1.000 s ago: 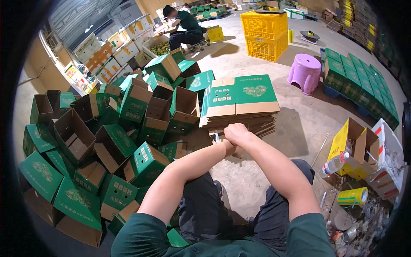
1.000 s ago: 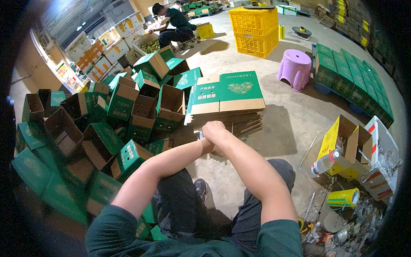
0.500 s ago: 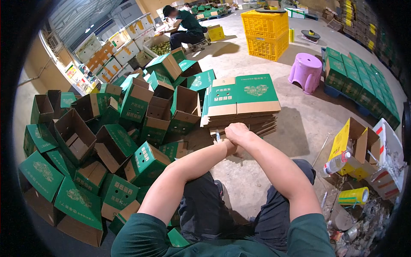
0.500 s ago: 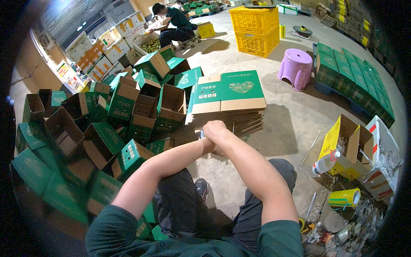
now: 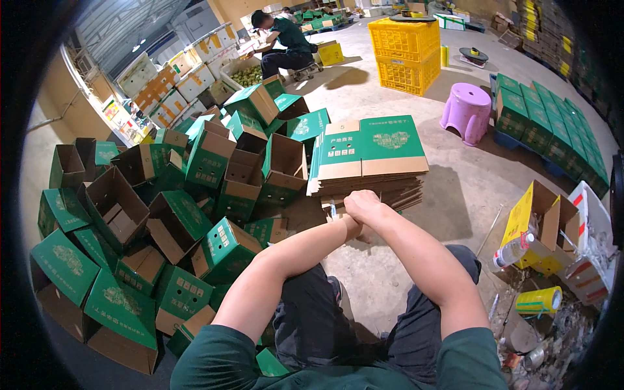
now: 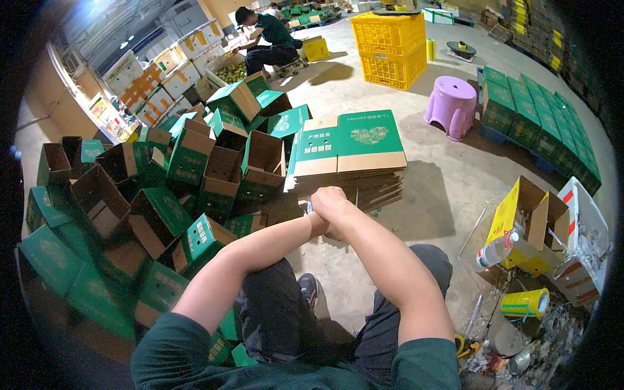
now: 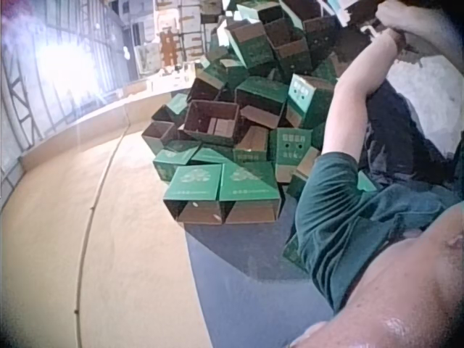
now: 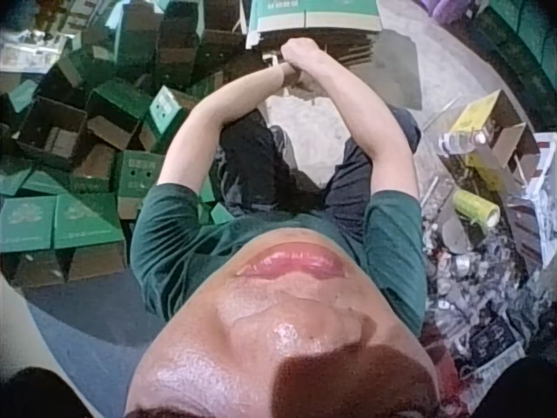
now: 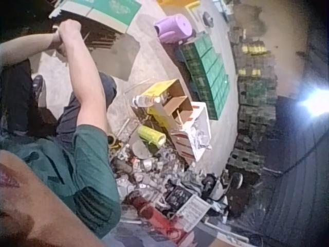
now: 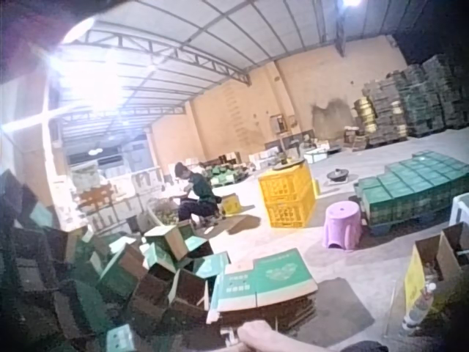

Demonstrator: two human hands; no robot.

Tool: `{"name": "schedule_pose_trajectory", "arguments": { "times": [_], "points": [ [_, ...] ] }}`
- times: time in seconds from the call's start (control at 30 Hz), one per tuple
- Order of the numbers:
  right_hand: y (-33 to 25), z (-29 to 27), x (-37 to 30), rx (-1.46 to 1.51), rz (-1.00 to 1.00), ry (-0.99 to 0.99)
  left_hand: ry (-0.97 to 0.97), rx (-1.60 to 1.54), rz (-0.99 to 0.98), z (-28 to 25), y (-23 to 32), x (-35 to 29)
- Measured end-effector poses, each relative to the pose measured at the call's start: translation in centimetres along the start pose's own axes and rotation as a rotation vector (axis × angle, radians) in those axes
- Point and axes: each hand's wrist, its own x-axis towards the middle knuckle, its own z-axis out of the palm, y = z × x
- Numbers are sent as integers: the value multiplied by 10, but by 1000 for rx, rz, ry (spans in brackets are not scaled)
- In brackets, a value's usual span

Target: Assembling and taping cardboard boxes in a produce warehouse.

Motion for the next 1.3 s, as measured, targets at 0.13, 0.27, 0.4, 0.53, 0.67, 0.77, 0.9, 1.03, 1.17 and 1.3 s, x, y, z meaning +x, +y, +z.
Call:
{"name": "schedule_pose_trajectory", "arguments": {
  "times": [0.13, 0.27, 0.4, 0.53, 0.67, 0.77, 0.9, 1.03, 1.17, 1.3],
  "points": [
    [-3, -2, -1, -8, -15, -33, -6, -1, 1, -1, -2, 1],
    [-1, 0, -2, 34, -36, 58, -4, -1, 2, -3, 0, 2],
    [-7, -2, -5, 32, -38, 59, -9, -3, -12, 1, -3, -2],
    [2, 6, -1, 58, -3, 92, 0, 0, -6, -5, 3, 1],
    [-1, 7, 0, 61, -14, 94, -6, -1, -16, -2, 3, -1],
    [1, 9, 2, 62, -9, 93, -7, -1, -11, -3, 5, -1],
    [2, 11, 3, 37, -30, 117, -10, 0, -13, -4, 5, -2],
    [2, 9, 1, 40, -5, 106, -9, 0, -10, -6, 6, -3],
    [0, 9, 1, 44, -30, 113, -9, -2, -14, -4, 5, -4],
    [-1, 7, 0, 64, -9, 109, -13, -2, -18, -3, 3, -6]
  ]
}}
